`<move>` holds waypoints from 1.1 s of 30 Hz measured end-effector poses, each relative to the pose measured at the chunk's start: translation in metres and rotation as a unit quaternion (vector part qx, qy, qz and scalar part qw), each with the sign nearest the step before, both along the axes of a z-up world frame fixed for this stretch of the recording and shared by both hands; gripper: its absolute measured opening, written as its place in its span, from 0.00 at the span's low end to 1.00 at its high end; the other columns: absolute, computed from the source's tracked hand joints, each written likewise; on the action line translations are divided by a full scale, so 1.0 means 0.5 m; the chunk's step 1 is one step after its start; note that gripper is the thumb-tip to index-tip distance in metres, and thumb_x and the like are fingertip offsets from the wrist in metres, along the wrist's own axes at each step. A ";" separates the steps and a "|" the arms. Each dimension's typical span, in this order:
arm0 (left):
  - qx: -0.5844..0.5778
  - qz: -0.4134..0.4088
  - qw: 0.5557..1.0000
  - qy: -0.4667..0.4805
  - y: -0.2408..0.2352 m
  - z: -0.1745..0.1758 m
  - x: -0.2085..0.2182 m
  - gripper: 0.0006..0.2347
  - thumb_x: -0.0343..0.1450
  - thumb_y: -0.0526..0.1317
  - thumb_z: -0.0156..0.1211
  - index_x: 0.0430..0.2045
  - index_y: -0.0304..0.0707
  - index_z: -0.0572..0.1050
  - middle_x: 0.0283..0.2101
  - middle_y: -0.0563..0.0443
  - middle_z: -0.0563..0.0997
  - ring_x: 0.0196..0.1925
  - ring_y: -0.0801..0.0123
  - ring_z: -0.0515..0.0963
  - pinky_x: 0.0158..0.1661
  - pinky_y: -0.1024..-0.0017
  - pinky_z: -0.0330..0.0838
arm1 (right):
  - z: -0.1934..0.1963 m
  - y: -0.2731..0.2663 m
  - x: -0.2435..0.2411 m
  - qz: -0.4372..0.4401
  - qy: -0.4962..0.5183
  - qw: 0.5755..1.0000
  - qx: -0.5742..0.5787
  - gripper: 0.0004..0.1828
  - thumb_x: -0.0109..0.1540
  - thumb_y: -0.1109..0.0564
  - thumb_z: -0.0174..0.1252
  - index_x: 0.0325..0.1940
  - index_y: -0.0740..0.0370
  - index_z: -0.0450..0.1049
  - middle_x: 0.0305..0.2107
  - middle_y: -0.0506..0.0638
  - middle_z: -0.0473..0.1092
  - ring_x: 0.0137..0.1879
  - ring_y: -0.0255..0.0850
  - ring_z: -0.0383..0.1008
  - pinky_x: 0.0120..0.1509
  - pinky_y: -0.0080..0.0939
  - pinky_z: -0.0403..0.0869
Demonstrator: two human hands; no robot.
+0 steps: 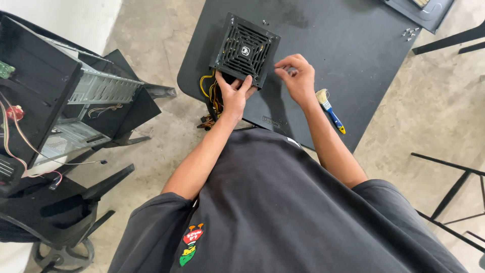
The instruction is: The person assembles a computer power supply unit on a black table. They place the fan cover onto the unit, then use a screwdriver to fasten screws at multiple corners. The person rotates the unit to access different sides and continues securing the cover with screws.
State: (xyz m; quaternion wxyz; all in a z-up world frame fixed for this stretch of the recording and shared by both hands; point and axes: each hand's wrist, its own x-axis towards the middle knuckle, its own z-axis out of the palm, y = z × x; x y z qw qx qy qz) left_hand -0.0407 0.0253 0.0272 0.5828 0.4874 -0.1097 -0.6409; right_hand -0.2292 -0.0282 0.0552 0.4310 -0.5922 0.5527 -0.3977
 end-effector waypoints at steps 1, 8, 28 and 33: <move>-0.004 -0.001 1.000 0.002 -0.002 -0.004 0.000 0.47 0.74 0.32 0.66 0.74 0.59 0.27 0.57 0.26 0.75 0.55 0.43 0.82 0.57 0.48 0.80 | 0.018 -0.002 0.015 0.036 0.042 0.998 -0.043 0.10 0.60 0.70 0.69 0.39 0.56 0.84 0.32 0.45 0.74 0.37 0.30 0.76 0.38 0.24 0.73; -0.016 -0.014 1.000 -0.002 -0.001 0.019 0.006 0.47 0.74 0.33 0.65 0.74 0.58 0.27 0.58 0.25 0.75 0.55 0.41 0.82 0.58 0.47 0.79 | 0.065 -0.006 0.054 0.209 0.134 0.961 -0.120 0.10 0.58 0.71 0.68 0.40 0.60 0.84 0.32 0.51 0.75 0.36 0.41 0.78 0.41 0.37 0.75; -0.042 -0.019 0.999 0.009 0.002 0.004 0.011 0.47 0.74 0.32 0.66 0.74 0.57 0.26 0.59 0.20 0.72 0.59 0.38 0.79 0.59 0.44 0.77 | 0.051 -0.014 0.045 0.245 0.170 0.945 -0.131 0.13 0.57 0.65 0.74 0.45 0.61 0.82 0.35 0.52 0.73 0.40 0.45 0.78 0.43 0.43 0.74; -0.043 -0.017 0.999 0.014 0.002 -0.001 0.010 0.47 0.74 0.32 0.65 0.73 0.57 0.26 0.59 0.20 0.73 0.58 0.39 0.80 0.59 0.44 0.78 | 0.038 -0.002 0.040 0.245 0.199 0.930 -0.187 0.09 0.61 0.62 0.72 0.45 0.58 0.82 0.39 0.50 0.73 0.42 0.46 0.78 0.48 0.43 0.74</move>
